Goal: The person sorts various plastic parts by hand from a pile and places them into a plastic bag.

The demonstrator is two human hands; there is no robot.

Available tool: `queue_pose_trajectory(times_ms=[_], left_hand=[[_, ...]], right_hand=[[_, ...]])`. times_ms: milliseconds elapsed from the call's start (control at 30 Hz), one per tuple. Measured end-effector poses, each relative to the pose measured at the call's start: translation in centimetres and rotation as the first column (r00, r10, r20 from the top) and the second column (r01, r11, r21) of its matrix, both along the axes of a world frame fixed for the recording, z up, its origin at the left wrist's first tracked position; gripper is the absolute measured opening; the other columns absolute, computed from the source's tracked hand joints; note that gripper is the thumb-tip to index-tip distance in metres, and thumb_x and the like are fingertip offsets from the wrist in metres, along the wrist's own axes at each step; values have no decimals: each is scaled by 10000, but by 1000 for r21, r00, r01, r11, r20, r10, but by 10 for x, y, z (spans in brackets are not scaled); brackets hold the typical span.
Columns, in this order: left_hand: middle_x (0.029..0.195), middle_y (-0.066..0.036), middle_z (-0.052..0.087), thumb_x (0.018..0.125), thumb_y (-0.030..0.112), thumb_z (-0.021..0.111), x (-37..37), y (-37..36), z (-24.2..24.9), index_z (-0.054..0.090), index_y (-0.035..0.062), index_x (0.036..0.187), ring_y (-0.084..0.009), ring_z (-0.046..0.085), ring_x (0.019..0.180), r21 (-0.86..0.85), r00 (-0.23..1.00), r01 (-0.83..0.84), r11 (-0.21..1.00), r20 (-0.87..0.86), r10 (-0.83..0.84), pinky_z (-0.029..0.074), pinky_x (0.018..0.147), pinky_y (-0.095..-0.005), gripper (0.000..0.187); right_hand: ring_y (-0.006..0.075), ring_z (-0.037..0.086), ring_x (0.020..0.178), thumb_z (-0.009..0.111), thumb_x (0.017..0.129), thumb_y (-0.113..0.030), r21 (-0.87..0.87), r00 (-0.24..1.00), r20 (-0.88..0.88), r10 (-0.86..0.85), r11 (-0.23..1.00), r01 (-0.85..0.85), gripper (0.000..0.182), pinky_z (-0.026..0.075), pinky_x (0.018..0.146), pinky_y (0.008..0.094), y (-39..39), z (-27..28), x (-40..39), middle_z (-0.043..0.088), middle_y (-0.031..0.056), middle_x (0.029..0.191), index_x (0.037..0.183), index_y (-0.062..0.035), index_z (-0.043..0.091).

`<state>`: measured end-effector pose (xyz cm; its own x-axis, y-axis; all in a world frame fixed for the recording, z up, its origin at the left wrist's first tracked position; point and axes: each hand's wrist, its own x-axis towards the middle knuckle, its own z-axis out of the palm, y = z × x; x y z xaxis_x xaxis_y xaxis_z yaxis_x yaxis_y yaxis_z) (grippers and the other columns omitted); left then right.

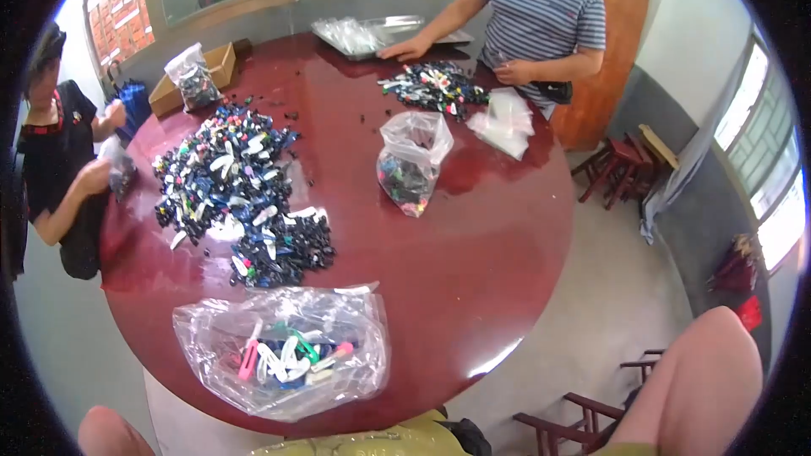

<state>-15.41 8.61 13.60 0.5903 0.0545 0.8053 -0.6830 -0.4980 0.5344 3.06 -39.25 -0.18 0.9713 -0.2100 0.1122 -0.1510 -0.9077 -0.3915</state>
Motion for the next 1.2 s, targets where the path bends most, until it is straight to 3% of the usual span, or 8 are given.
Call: queue_pose_trajectory(times_ms=[200, 733, 900, 1067, 1200], left_hand=[[1075, -138, 504, 820, 54, 600, 5, -4, -1, 514, -108, 1144, -91, 528, 746, -5, 1000, 23, 1000, -14, -23, 443, 641, -202, 373], [1085, -126, 489, 816, 53, 611, 4, -5, -5, 511, -101, 1144, -76, 518, 731, 25, 1000, 11, 1000, -14, -11, 437, 624, -189, 376], [1088, -122, 484, 815, 52, 614, 5, -5, -3, 510, -99, 1144, -72, 515, 727, 29, 1000, 3, 1000, -14, -2, 435, 619, -185, 377], [1091, -118, 479, 814, 52, 618, 9, -7, -5, 509, -97, 1145, -67, 512, 722, 18, 1000, 23, 1000, -15, -23, 434, 613, -181, 379], [1093, -115, 475, 813, 51, 621, 14, -9, -6, 508, -95, 1145, -63, 509, 719, 13, 999, 41, 999, -26, -41, 432, 609, -177, 380]], right_hand=[[226, 518, 932, 603, 832, -284, 38, 999, 19, 48, 998, -49, 422, 393, 844, 355, 5, 9, -4, 544, 137, 1093, 1080, 40, 498], [236, 510, 955, 587, 843, -258, -110, 998, -61, 2, 994, -9, 372, 384, 872, 371, 22, -20, 33, 544, 135, 1082, 1056, 35, 504], [239, 507, 963, 582, 847, -250, 79, 995, 86, 48, 995, -55, 356, 382, 881, 376, 16, 7, 20, 544, 134, 1079, 1049, 33, 506], [243, 505, 970, 577, 850, -242, 292, 960, 242, 141, 933, -210, 341, 379, 890, 381, 23, 66, -25, 545, 133, 1075, 1042, 32, 508], [245, 503, 976, 573, 853, -235, 360, 915, 343, 214, 869, -338, 329, 377, 897, 385, 39, 112, -68, 545, 133, 1073, 1036, 30, 510]])
